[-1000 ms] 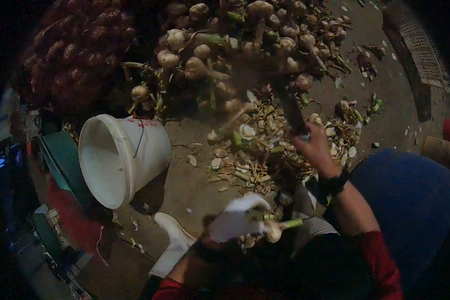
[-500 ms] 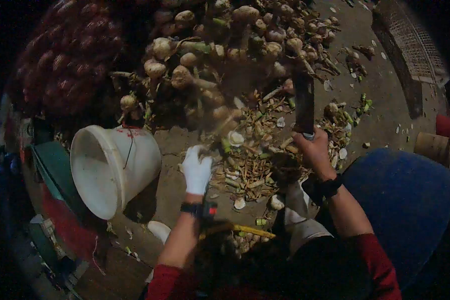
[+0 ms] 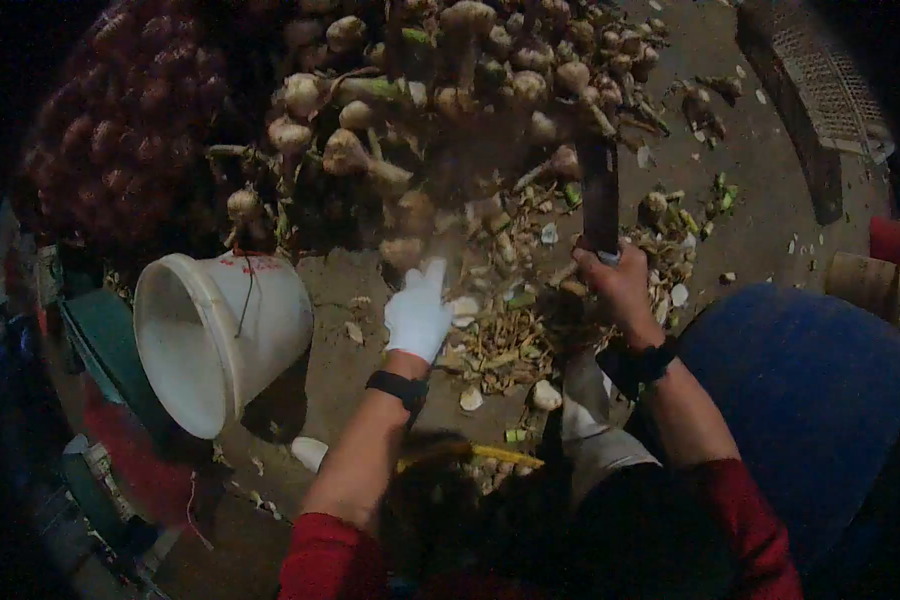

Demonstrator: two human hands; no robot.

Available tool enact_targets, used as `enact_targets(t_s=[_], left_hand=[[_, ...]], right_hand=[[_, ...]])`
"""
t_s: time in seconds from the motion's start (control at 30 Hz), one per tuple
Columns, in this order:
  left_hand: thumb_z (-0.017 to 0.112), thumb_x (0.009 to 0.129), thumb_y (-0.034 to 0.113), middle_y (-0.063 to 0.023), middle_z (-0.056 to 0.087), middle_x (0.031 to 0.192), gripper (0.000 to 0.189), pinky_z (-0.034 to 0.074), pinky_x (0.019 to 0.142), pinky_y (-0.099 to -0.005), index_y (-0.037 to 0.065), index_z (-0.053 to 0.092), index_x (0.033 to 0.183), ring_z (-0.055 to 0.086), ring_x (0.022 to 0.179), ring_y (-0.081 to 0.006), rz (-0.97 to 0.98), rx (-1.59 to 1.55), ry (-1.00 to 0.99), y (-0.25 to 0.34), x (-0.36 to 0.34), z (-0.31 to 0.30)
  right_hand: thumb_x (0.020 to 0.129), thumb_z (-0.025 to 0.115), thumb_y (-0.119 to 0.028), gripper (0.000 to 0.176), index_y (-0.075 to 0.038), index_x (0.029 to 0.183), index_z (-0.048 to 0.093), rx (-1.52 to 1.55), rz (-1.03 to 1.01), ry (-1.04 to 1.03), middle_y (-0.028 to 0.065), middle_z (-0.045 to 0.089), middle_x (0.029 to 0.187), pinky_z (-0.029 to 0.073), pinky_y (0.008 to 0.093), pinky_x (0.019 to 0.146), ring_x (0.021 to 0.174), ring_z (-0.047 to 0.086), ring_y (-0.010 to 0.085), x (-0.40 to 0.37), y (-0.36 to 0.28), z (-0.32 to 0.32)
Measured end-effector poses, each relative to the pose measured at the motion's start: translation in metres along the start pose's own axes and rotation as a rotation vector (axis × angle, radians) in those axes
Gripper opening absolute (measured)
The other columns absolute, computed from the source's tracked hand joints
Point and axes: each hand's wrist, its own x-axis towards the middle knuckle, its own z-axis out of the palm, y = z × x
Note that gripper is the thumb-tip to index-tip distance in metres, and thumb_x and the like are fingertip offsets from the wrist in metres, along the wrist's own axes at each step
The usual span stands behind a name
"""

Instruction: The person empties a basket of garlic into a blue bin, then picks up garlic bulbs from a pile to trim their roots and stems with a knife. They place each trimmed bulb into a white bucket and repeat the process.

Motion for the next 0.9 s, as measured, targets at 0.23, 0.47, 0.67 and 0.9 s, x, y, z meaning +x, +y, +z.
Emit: enact_targets(t_s=[0.23, 0.47, 0.67, 0.9], left_hand=[[0.056, 0.071, 0.0, -0.0106, 0.057, 0.105, 0.053, 0.052, 0.067, -0.0272, 0.004, 0.039, 0.122, 0.06, 0.088, -0.0194, -0.083, -1.84, 0.177, -0.021, -0.041, -0.025], [0.056, 0.075, 0.007, -0.0112, 0.05, 0.107, 0.053, 0.052, 0.072, -0.0312, 0.002, 0.036, 0.124, 0.056, 0.088, -0.0182, 0.179, -1.134, 0.719, -0.06, -0.121, -0.162], [0.061, 0.077, 0.018, -0.0152, 0.043, 0.123, 0.056, 0.038, 0.094, -0.0343, -0.001, 0.041, 0.126, 0.047, 0.109, -0.0251, -0.165, -0.291, 0.662, -0.203, -0.158, -0.212], [0.053, 0.083, 0.023, -0.0177, 0.057, 0.1, 0.033, 0.043, 0.081, -0.0374, 0.0, 0.055, 0.107, 0.056, 0.091, -0.0292, -0.342, -0.609, 0.527, -0.095, -0.103, -0.108]], right_hand=[[0.074, 0.065, -0.02, 0.022, 0.0, 0.081, 0.059, 0.082, -0.033, -0.038, 0.0001, 0.056, 0.063, 0.038, 0.0251, 0.049, 0.054, 0.047, 0.007, -0.008, -0.013, 0.014], [0.075, 0.064, -0.018, 0.019, 0.0, 0.08, 0.059, 0.11, -0.057, -0.089, 0.0005, 0.056, 0.064, 0.041, 0.027, 0.052, 0.055, 0.047, 0.0086, -0.014, -0.009, 0.029], [0.074, 0.065, -0.018, 0.023, 0.002, 0.082, 0.059, 0.062, -0.072, -0.112, 0.0027, 0.058, 0.064, 0.041, 0.028, 0.054, 0.057, 0.048, 0.0092, -0.018, -0.016, 0.031], [0.071, 0.067, -0.018, 0.028, 0.004, 0.086, 0.059, 0.021, -0.092, -0.138, 0.0074, 0.059, 0.066, 0.043, 0.0296, 0.057, 0.059, 0.051, 0.011, -0.013, -0.004, 0.034]])
